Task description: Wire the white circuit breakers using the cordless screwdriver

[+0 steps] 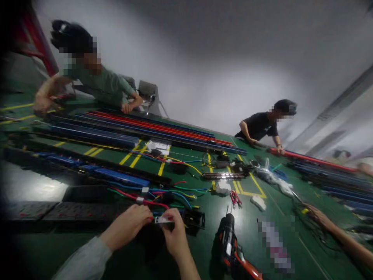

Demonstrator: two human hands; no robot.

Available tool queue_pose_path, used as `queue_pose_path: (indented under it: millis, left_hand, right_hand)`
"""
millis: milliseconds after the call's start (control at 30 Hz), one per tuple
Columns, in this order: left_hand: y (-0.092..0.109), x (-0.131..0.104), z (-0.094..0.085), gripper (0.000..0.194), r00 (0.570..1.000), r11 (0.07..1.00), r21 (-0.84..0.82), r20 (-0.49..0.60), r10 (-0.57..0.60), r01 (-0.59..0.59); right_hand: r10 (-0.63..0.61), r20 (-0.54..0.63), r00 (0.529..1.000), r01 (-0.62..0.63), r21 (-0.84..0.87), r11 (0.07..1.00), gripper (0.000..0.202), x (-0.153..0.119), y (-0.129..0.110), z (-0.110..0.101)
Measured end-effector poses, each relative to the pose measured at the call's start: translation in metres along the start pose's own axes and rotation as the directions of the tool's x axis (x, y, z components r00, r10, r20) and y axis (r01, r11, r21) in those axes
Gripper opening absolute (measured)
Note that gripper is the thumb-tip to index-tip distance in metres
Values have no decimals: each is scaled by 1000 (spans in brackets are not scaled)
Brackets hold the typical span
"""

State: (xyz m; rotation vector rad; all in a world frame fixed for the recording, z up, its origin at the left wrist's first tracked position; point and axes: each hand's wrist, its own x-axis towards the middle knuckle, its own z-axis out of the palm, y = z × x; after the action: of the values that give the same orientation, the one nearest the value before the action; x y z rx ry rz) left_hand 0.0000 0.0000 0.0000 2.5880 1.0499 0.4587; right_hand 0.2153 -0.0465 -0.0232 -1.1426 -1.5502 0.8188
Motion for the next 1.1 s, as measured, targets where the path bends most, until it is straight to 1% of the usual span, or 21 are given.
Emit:
queue_pose_path:
  millis: [100,167,267,333,500,633,767,933,1033,1100]
  left_hand:
    - [0,-1,-2,21,1000,1000,-15,-5,3,-3]
    - [1,-1,-2,21,1000,1000,-26,-14,2,-2]
    - [1,-1,-2,20,999,1000,-27,-38,8,-9]
    - [1,0,-2,19,998,1000,-17,-57,19,-20]
    - [4,0,-8,17,996,999,-45,-91,-4,0]
    - [6,1,-11,18,995,996,-83,-98,-36,28]
    - [6,3,-12,19,995,998,-66,-97,-17,10]
    - [4,4,-12,20,995,998,-64,-100,-10,3]
    - [1,1,-11,19,994,995,-100,-105,-16,6]
    - [-1,-2,-11,16,993,992,-129,-119,-28,12]
  right_hand:
    - [46,-13,999,-45,62,997,26,0,0,1]
    - [76,-47,996,-68,151,986,22,-1,2,3]
    - [117,-111,987,-79,300,951,25,-2,8,7]
    - [128,-124,984,-78,352,933,30,-3,13,8]
    - [116,-60,991,-87,365,927,27,-3,17,7]
    - [124,-76,989,-83,402,912,28,-3,19,5]
    - [137,-78,987,-87,452,888,30,-3,23,5]
    - [165,-66,984,-100,561,822,33,-4,21,7]
    - [180,-38,983,-116,635,764,36,-4,17,9]
    - [188,-21,982,-128,657,743,37,-4,15,9]
